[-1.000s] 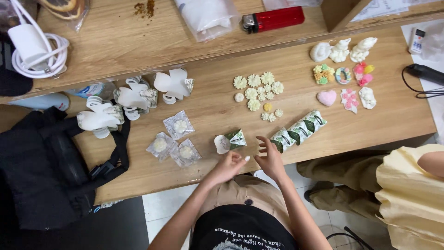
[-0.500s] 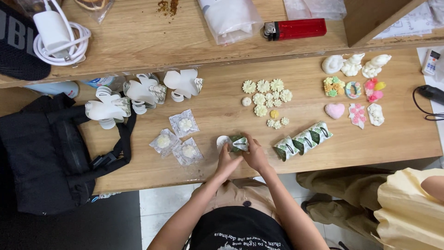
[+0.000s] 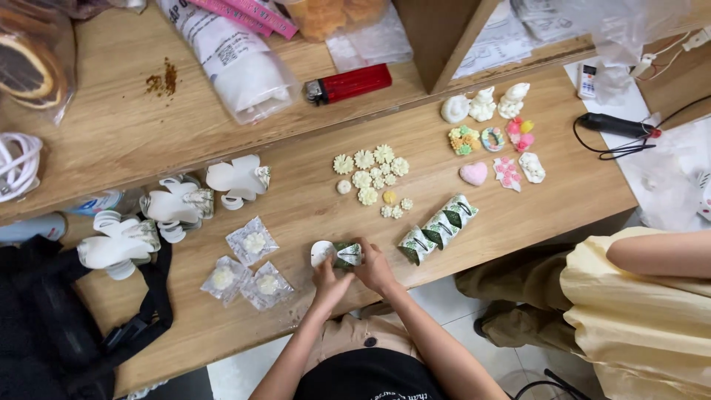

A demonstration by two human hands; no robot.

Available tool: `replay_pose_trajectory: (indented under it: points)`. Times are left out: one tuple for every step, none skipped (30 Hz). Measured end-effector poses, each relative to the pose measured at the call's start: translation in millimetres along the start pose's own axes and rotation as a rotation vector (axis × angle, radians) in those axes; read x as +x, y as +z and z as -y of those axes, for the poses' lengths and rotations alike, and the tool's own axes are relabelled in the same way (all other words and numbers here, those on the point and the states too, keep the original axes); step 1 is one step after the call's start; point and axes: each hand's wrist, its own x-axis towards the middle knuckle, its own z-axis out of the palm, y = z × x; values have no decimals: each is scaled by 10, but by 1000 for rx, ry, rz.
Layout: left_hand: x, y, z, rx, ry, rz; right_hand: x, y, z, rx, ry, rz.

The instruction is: Packaging decorative candle wax melts into small white paper boxes at a production station.

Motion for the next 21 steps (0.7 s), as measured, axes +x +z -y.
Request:
replay_pose_trajectory:
  points:
    - [-128,-58,-27,53,77,-31,-2,-31,25,84,12,3]
    - [-263,-131,-39,107,153,-64,-11,-44,57,171,23,9]
    - [-353,-214,-40,114,160,-62,-4,-84,71,176,22,0]
    - [-437,-290,-50,60,231,-93,9,-134,84,215,42,12]
    - [-521,-368,-59,6,301,-124,23,-183,98,255,61,24]
    - [-539,-460,-18,9,309,-121,9,-418,301,257,60,16]
    - [-555,-554,23,-113,266,-104,-8,-651,504,238,91,-9]
    - [-584,-639,72,-236,219,-85,-42,-887,700,218,124,-32]
    - [-576,-721,149,-234,224,-81,7,-1096,619,220,126,-39]
    - [-569,-789,225,-210,262,-131,58,-1314,534,176,167,-165]
    - [-561,-860,303,-185,300,-182,105,-1530,453,133,208,-290]
    - [-512,-870,340,-188,304,-182,163,-1720,227,131,204,-294]
    - [-464,-882,379,-229,262,-201,220,-1909,5,120,217,-414]
    - [-416,-910,422,-271,220,-223,291,-2086,-208,110,227,-532]
    - [-377,-911,376,-273,224,-227,284,-2193,-215,111,221,-533]
    - [-372,-926,360,-280,159,-198,259,-2271,-226,4,270,-607]
    - [-364,-942,347,-287,95,-170,237,-2346,-237,-104,318,-680]
    - [-351,-911,269,-290,92,-179,198,-2353,-166,-102,312,-672]
    - [-335,-886,191,-346,67,-159,161,-2359,-90,-152,343,-675]
    - [-315,-881,112,-405,41,-150,175,-2352,5,-201,364,-670]
    - [-303,-873,70,-413,38,-171,178,-2203,29,-198,347,-656]
